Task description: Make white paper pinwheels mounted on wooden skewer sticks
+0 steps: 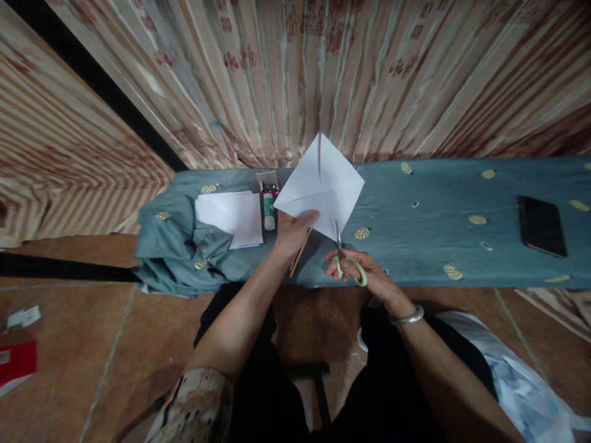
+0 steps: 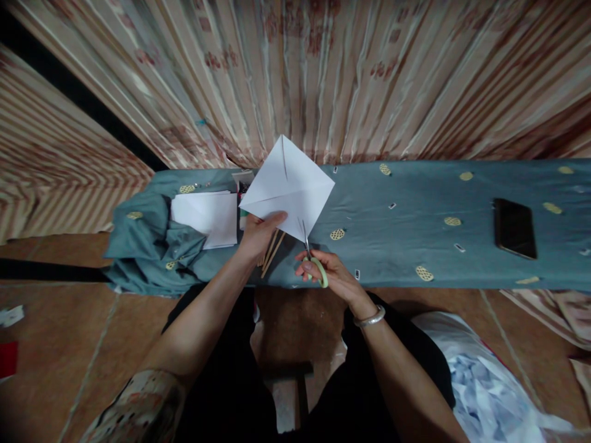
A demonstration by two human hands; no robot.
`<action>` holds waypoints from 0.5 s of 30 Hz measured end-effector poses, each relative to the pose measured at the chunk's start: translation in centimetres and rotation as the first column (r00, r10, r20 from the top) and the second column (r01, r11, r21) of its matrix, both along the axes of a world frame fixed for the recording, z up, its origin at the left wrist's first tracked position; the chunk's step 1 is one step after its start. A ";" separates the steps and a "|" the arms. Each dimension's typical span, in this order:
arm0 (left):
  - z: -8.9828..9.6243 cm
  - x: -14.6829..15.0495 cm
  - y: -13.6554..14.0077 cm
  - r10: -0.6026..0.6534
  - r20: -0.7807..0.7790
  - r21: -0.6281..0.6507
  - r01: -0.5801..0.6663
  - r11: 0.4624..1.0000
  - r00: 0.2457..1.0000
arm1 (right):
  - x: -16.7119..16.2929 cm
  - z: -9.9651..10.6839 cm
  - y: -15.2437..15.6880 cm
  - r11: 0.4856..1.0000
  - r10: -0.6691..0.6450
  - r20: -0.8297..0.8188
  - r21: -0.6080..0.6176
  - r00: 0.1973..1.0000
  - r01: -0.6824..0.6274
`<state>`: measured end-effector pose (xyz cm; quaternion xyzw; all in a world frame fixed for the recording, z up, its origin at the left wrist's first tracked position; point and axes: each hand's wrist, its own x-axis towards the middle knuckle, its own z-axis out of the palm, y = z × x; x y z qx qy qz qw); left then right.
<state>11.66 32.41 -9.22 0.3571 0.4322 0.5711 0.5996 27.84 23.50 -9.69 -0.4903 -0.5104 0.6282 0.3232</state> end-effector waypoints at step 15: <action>-0.2 -0.1 0.1 0.007 -0.010 0.020 -0.007 1.000 1.000 | 0.0 -0.2 0.0 1.000 0.013 0.018 0.004 1.000 -0.013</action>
